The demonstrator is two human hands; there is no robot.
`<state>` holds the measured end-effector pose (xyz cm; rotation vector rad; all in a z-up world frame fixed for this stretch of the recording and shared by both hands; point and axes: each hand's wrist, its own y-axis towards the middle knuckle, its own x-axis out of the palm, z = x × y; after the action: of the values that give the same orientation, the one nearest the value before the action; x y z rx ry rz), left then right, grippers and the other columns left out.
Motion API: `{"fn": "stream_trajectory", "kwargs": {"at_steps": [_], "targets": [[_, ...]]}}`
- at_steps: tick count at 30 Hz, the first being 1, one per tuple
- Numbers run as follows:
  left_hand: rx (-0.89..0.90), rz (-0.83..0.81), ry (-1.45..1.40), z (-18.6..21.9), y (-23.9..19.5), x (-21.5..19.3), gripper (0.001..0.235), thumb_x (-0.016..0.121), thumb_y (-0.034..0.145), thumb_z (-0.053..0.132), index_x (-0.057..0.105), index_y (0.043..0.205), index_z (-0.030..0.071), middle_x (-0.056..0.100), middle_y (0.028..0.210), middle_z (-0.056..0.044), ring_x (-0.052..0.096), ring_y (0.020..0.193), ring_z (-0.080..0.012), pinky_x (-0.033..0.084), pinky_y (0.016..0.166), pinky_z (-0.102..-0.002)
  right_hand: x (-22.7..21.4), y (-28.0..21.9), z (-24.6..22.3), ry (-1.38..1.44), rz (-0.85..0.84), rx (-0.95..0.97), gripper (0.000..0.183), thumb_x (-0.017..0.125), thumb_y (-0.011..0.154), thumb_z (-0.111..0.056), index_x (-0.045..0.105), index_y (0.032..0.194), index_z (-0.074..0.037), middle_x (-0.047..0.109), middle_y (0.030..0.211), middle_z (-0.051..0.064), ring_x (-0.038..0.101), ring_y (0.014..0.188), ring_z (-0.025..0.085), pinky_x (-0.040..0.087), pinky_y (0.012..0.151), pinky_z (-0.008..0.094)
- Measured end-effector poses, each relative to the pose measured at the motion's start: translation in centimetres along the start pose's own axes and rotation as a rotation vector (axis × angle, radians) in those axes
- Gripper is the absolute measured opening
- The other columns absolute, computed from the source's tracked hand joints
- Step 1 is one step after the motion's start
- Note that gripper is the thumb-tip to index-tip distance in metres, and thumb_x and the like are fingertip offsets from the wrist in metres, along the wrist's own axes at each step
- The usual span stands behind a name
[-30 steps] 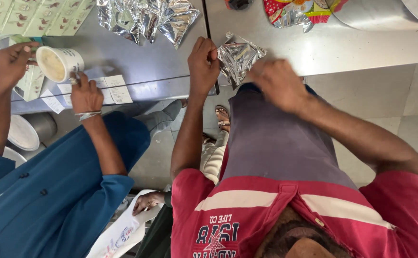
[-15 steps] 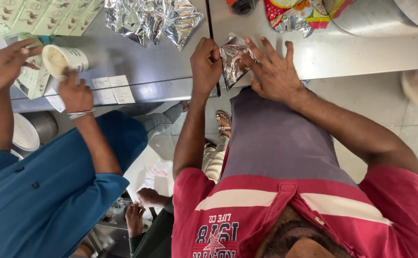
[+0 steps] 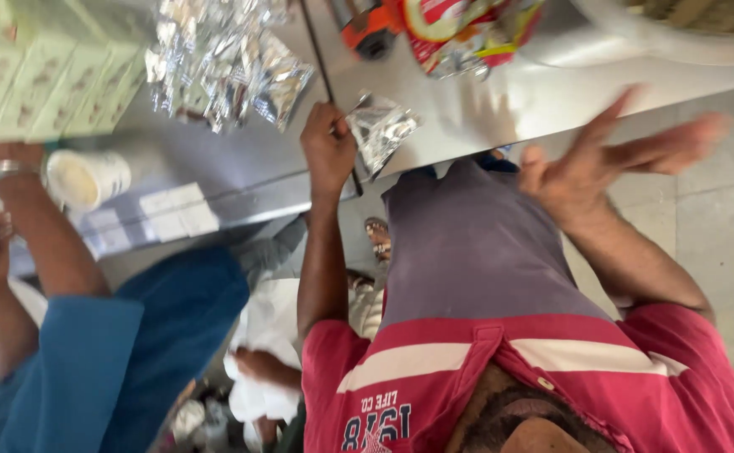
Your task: The person scoops a thick beige paste from a large metal pot into small aluminum foil packets, folds them, and seals them with a handheld heat sealer. The process is repeated multiple times while other people stand nearby.
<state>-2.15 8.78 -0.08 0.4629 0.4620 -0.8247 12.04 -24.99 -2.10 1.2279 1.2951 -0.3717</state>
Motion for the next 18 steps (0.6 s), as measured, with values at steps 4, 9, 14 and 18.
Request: {"fn": "stream_trajectory", "kwargs": {"at_steps": [4, 9, 14, 18], "targets": [[-0.012, -0.004, -0.007, 0.4, 0.2, 0.1, 0.023, 0.056, 0.074, -0.019, 0.047, 0.081, 0.001, 0.047, 0.077, -0.011, 0.047, 0.066, -0.0222, 0.039, 0.055, -0.035, 0.4, 2.4, 3.3, -0.224, 0.004, 0.065, 0.097, 0.019, 0.106, -0.078, -0.010, 0.168, -0.009, -0.040, 0.158, 0.028, -0.040, 0.145, 0.045, -0.020, 0.113, 0.069], [-0.049, -0.019, -0.019, 0.5, 0.4, 0.1, 0.023, 0.056, 0.074, -0.018, 0.048, 0.081, 0.002, 0.049, 0.078, -0.009, 0.051, 0.067, -0.0207, 0.041, 0.055, -0.033, 2.0, 1.9, 2.3, -0.461, 0.110, -0.079, 0.087, 0.019, 0.110, -0.074, 0.008, 0.177, -0.020, -0.033, 0.169, 0.026, -0.036, 0.153, 0.050, -0.020, 0.113, 0.073], [0.065, 0.034, 0.035, -1.0, 0.2, 0.3, 0.024, 0.056, 0.073, -0.018, 0.049, 0.084, 0.002, 0.047, 0.078, -0.010, 0.047, 0.067, -0.0218, 0.040, 0.060, -0.035, 4.6, -1.5, -3.9, -0.155, -0.187, -0.440, 0.079, 0.034, 0.110, -0.074, 0.026, 0.171, -0.024, -0.015, 0.178, 0.019, -0.018, 0.163, 0.045, -0.009, 0.121, 0.076], [0.011, 0.050, -0.035, -1.1, 0.2, 0.6, 0.023, 0.057, 0.075, -0.017, 0.048, 0.083, 0.004, 0.047, 0.076, -0.009, 0.045, 0.062, -0.0207, 0.038, 0.057, -0.034, 8.6, -1.4, -9.1, 0.146, -0.503, -0.771, 0.085, 0.049, 0.109, -0.077, 0.030, 0.176, -0.028, -0.001, 0.181, 0.015, -0.009, 0.165, 0.037, -0.007, 0.119, 0.076]]}}
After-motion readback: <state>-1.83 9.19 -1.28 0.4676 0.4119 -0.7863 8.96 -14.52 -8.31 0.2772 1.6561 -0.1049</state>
